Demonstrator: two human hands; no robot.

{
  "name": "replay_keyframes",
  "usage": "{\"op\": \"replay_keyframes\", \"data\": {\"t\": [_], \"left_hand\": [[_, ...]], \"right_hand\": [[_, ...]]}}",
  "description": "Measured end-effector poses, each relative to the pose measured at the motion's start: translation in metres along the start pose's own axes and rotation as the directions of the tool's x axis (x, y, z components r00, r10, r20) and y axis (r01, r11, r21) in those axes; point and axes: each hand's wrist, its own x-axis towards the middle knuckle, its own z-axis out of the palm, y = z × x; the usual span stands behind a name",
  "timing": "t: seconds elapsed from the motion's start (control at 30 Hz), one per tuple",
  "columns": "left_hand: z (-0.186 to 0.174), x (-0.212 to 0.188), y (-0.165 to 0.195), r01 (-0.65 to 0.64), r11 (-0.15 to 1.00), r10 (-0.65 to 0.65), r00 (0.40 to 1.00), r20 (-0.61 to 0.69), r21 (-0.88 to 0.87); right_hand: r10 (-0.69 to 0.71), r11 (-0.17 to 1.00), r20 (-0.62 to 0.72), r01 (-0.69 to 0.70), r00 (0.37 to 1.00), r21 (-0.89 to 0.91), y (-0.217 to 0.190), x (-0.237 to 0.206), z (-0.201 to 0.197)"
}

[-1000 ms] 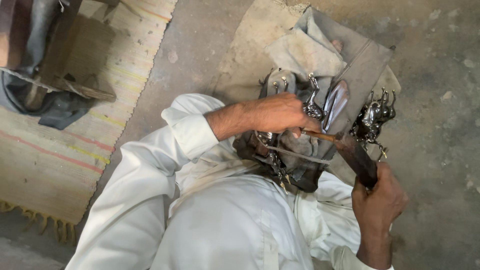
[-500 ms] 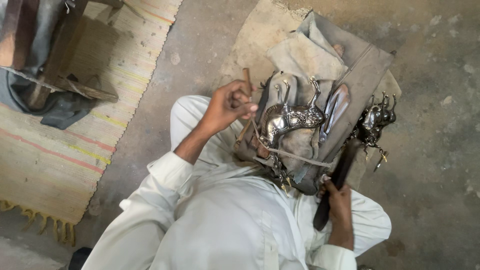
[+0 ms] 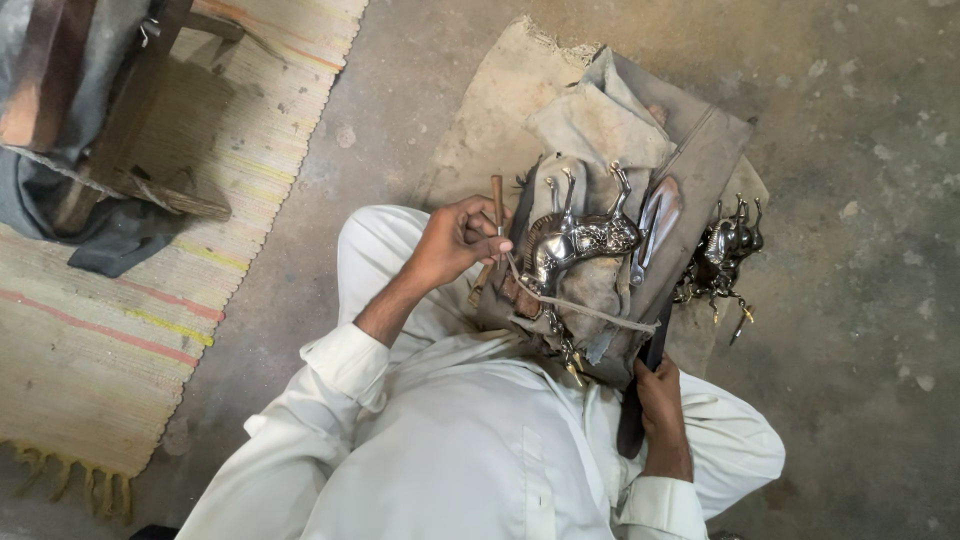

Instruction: The person sits cross-legged on the floor with a metal animal figurine held against a cloth-covered board on their lap. They hold a small wooden stick against the figurine's surface and strike it with a wooden mallet, repositioning the figurine and the stick repeatedly to work different areas of the silvered metal figure.

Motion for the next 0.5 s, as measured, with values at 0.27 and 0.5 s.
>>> {"op": "replay_keyframes", "data": {"t": [0.27,0.5], "left_hand": [[0.010,0.039,0.030,-0.139,0.981,0.118,0.982,0.150,0.137],[0.034,0.083,0.055,-0.391,0.877,0.288,0.893,0.346,0.279]], "right_hand": [[-0.004,0.990,-0.029,0.008,1.000,0.142,0.001,0.000,-0.005],[0.119,0.866,0.085,-0.145,0.989,0.479,-0.011,-0.003,-0.023]]}}
